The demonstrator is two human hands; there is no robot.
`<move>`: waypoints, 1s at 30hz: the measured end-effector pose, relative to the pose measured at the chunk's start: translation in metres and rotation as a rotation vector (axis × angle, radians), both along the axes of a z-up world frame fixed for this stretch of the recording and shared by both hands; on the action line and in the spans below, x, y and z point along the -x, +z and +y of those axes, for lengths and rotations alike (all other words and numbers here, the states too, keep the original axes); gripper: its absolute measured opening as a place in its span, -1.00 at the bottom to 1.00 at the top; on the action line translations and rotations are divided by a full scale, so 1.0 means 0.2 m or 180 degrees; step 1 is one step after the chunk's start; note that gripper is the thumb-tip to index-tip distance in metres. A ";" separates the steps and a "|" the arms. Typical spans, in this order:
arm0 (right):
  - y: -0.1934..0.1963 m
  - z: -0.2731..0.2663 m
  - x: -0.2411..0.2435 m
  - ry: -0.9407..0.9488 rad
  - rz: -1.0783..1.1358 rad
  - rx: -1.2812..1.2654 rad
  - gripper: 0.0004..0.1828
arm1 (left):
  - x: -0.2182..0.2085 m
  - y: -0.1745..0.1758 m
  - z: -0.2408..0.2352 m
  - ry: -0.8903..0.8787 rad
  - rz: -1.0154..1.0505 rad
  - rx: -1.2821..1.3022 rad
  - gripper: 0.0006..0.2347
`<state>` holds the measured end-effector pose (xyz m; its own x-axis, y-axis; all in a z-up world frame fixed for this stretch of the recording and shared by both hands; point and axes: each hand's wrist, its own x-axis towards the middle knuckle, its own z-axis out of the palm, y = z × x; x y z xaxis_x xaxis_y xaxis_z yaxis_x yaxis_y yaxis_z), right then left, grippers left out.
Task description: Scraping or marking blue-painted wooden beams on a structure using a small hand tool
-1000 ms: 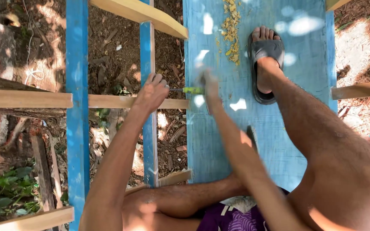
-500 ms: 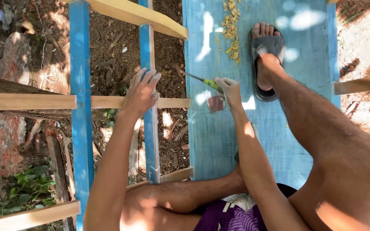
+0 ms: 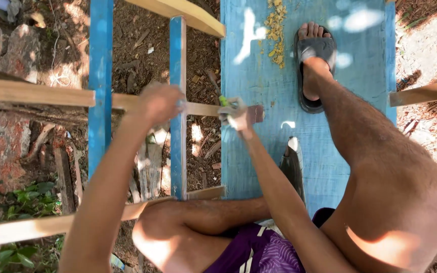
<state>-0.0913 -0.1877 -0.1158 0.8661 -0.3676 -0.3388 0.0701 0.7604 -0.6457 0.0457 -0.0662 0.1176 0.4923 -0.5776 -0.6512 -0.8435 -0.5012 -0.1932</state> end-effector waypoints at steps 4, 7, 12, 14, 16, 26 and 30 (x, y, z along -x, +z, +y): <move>-0.02 0.30 -0.01 0.0218 -0.0074 0.0447 -0.56 | -0.01 0.35 0.29 -0.0350 -0.0839 0.1036 -0.84; 0.20 0.44 0.08 0.0187 0.0258 0.1040 -0.33 | -0.01 0.38 0.55 -0.0039 -0.1730 0.1377 -0.85; 0.32 0.63 0.20 0.0301 0.0724 0.1516 -0.26 | 0.11 0.17 0.63 0.2542 -0.1475 0.2493 -0.61; 0.31 0.68 0.25 0.0119 0.0299 0.1780 -0.27 | 0.16 0.15 0.60 0.2419 -0.1798 0.1924 -0.33; 0.29 0.70 0.26 0.0181 0.0295 0.1776 -0.28 | 0.17 0.17 0.63 0.2432 -0.1655 0.2198 -0.37; 0.29 0.77 0.29 0.0173 0.0079 0.1291 -0.41 | 0.16 0.21 0.63 0.2304 -0.1552 0.1729 -0.43; 0.28 0.74 0.22 0.0124 0.0094 0.1255 -0.34 | 0.21 0.24 0.62 0.2291 -0.1473 0.1996 -0.45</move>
